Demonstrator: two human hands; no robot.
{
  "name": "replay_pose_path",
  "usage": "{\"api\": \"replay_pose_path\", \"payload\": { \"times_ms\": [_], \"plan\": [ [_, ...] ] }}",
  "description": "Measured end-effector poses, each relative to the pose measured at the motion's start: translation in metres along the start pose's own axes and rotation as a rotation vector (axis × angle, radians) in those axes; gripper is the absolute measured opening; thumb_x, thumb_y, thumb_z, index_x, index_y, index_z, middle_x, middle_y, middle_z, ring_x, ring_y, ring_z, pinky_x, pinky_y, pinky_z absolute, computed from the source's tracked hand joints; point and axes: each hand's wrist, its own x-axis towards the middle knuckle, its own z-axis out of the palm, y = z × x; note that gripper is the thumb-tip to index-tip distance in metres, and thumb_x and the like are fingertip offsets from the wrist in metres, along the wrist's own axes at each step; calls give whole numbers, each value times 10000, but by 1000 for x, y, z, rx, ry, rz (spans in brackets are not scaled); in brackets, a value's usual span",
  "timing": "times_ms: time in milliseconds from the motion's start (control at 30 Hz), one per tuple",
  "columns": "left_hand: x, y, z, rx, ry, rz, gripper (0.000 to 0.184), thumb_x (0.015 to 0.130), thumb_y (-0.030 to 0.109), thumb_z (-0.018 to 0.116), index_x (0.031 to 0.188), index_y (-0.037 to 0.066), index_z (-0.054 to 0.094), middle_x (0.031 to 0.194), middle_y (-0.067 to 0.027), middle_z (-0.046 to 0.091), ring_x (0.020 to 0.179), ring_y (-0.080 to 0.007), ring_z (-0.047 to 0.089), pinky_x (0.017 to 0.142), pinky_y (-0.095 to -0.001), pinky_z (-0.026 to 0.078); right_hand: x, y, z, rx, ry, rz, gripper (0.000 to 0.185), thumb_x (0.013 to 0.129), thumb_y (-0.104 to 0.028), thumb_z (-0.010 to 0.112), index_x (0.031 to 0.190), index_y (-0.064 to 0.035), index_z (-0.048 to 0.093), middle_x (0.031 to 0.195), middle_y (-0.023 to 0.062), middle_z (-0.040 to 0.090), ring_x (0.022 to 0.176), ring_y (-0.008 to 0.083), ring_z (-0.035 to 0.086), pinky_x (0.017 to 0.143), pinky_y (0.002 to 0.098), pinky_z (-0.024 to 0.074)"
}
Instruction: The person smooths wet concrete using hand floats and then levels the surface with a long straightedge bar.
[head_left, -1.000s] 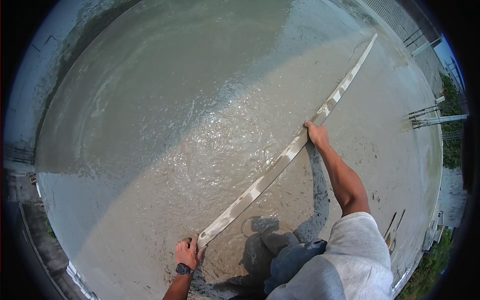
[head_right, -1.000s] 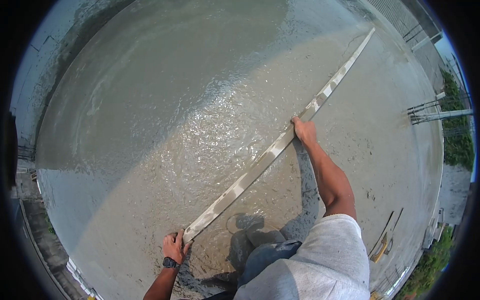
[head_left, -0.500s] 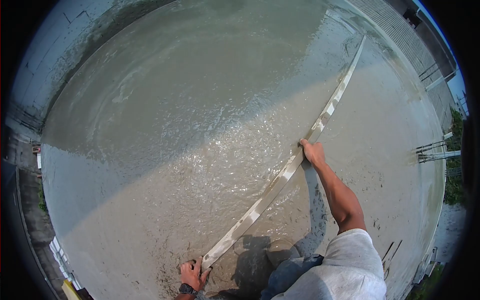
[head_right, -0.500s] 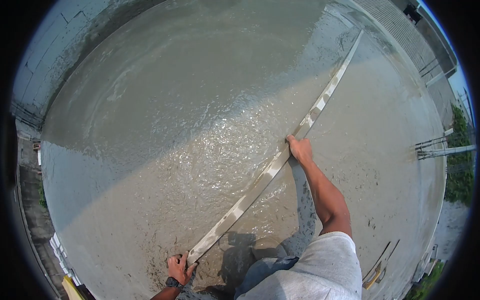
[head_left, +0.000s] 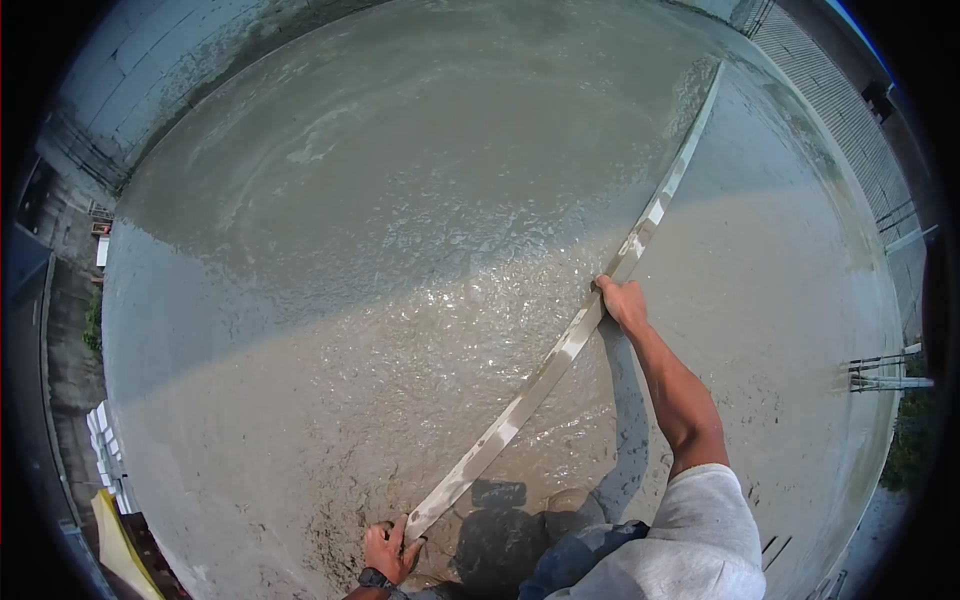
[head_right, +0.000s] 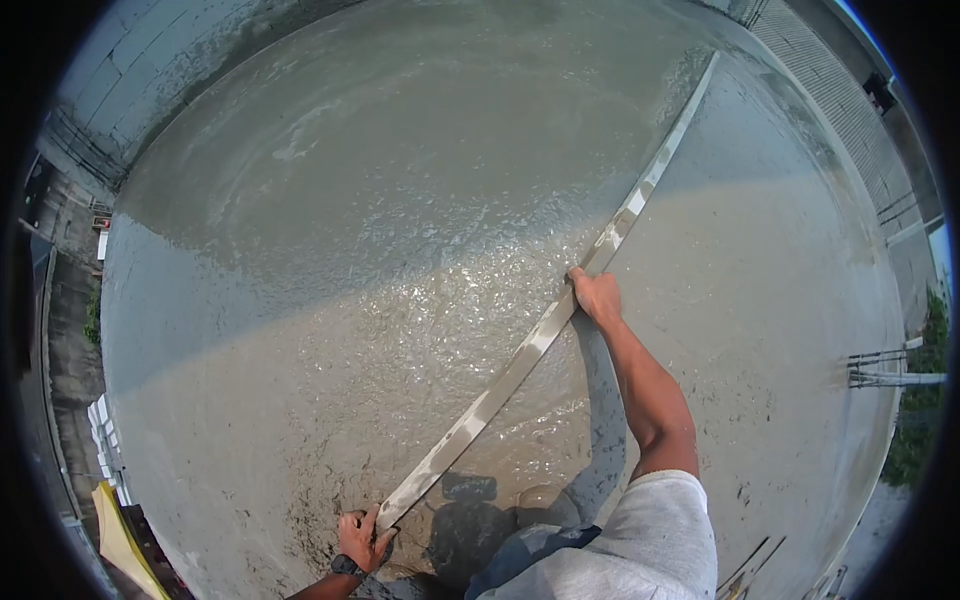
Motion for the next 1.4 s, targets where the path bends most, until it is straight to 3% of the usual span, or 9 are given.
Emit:
{"api": "replay_pose_path", "payload": {
  "times_ms": [767,867,1067,1400],
  "plan": [
    [-15,-1,-12,-68,155,-155,623,812,339,790,1323,42,593,980,-186,519,902,-349,487,787,-454,413,19,-129,97,-108,-113,-253,741,794,-532,641,965,188,666,1025,380,665,1003,466,677,900,468,504],
    [-33,-5,-11,-76,137,-196,625,812,345,787,1323,40,594,970,-186,517,902,-351,486,788,-455,413,0,-140,104,-124,-184,-252,690,807,-499,652,1025,155,685,1091,359,667,1063,451,668,933,465,509],
    [-56,-18,2,-68,167,-275,636,814,347,777,1340,45,587,960,-187,511,909,-355,488,801,-459,415,-30,-161,126,-101,-183,-315,697,793,-511,654,976,160,693,1006,357,684,988,435,694,889,460,514],
    [-92,-23,-1,-100,175,-358,633,804,331,776,1338,41,595,967,-183,509,914,-356,494,801,-450,418,-71,-180,162,-118,-221,-433,677,809,-513,642,992,136,703,1009,346,689,997,438,691,892,465,516]
  ]
}}
